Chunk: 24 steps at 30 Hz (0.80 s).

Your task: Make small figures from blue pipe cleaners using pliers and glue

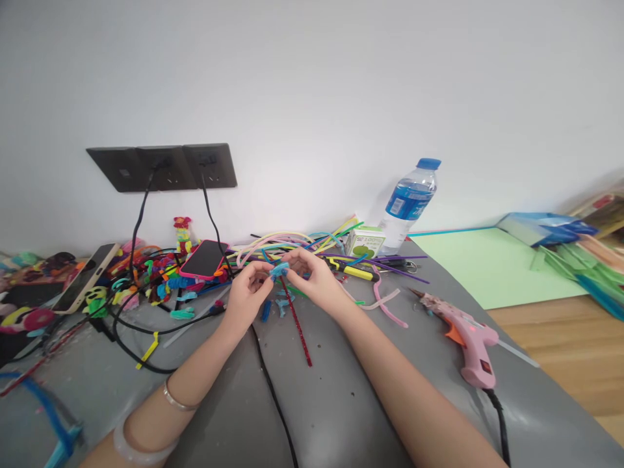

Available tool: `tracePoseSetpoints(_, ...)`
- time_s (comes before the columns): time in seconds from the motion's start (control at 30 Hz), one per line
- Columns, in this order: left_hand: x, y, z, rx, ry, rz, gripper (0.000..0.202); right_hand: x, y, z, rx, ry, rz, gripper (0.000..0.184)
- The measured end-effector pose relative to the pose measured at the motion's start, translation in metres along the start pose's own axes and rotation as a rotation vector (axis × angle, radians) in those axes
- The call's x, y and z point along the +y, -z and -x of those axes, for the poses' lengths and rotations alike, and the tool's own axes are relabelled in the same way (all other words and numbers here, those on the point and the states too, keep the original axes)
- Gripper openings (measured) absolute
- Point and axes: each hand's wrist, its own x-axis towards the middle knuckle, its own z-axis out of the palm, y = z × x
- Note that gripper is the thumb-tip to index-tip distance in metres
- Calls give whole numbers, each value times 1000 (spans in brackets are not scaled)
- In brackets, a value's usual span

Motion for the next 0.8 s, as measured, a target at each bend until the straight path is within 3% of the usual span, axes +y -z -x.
tracePoseSetpoints(0.57,3,0,1,6,5,11,16,-6,-1,0,19,-3,59,15)
tracePoseSetpoints(0.8,2,0,1,17,11,12,15,-3,1,-1,-2,-15,-64,28)
